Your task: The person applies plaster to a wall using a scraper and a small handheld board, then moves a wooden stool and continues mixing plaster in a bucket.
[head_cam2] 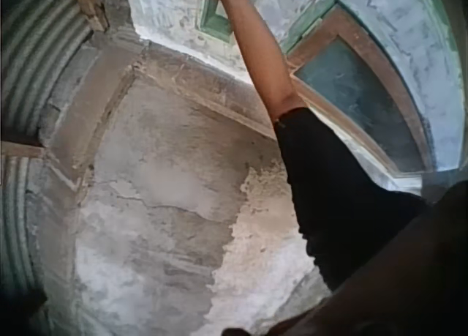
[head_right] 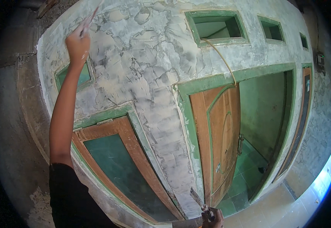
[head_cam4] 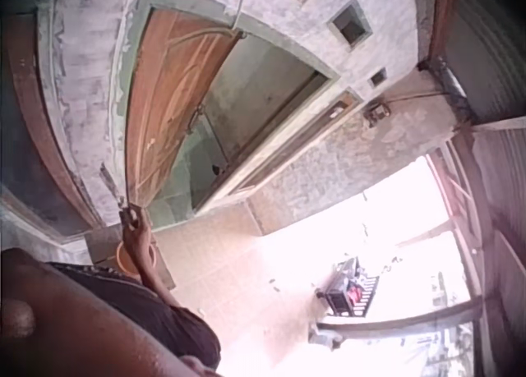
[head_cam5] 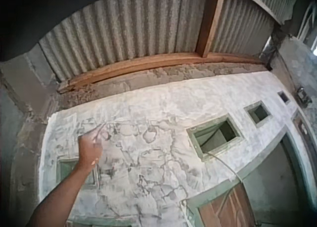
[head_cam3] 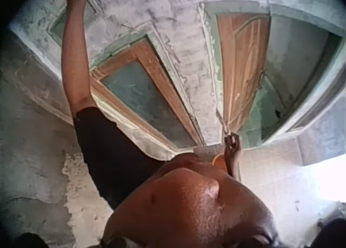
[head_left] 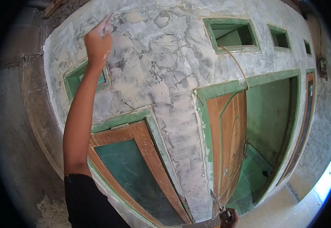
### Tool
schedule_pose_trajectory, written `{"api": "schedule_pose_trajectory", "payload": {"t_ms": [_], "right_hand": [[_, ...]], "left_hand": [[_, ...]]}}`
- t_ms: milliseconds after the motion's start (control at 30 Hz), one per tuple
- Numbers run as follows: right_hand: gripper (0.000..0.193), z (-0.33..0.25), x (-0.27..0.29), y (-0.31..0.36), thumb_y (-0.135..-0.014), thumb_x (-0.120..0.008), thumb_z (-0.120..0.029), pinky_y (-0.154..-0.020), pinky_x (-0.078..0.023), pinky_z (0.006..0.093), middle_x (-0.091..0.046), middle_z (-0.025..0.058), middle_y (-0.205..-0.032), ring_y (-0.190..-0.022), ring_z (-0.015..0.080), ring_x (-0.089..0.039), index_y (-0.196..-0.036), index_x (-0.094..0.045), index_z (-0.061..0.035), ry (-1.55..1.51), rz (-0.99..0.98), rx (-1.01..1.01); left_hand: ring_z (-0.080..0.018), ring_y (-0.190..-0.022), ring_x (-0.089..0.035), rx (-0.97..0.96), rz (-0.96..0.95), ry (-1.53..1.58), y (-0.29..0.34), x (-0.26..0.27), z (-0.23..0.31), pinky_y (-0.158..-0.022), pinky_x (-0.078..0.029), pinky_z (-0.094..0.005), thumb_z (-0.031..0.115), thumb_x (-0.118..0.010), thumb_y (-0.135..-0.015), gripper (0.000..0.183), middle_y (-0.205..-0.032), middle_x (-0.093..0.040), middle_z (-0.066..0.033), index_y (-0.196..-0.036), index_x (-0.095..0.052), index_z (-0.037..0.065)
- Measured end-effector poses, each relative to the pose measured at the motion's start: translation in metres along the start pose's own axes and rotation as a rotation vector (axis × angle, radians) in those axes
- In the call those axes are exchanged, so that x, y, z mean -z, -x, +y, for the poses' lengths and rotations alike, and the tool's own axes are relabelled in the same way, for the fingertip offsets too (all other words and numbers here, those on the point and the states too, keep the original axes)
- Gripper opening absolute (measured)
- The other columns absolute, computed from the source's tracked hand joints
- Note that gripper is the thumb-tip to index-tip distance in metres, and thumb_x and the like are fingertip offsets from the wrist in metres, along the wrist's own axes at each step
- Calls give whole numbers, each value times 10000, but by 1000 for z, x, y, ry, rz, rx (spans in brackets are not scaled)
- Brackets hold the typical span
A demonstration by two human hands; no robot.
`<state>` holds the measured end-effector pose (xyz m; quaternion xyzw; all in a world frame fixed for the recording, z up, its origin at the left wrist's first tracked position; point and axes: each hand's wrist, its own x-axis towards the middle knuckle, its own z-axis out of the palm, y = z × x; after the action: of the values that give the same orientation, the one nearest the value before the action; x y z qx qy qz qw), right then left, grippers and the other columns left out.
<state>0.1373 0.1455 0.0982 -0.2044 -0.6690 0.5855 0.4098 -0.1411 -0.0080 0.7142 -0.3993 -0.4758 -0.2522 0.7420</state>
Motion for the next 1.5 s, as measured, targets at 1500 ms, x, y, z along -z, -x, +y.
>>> {"api": "schedule_pose_trajectory", "payload": {"t_ms": [1500], "right_hand": [[196, 17, 12, -9, -797, -591, 53, -685, -387, 213, -536, 27, -900, -808, 99, -467, -980, -546, -4, -710, 93, -428]], "left_hand": [[-414, -856, -582, -384, -641, -481, -83, 18, -83, -763, -476, -435, -20, -507, -709, 157, -876, -588, -280, -836, -591, -60]]}}
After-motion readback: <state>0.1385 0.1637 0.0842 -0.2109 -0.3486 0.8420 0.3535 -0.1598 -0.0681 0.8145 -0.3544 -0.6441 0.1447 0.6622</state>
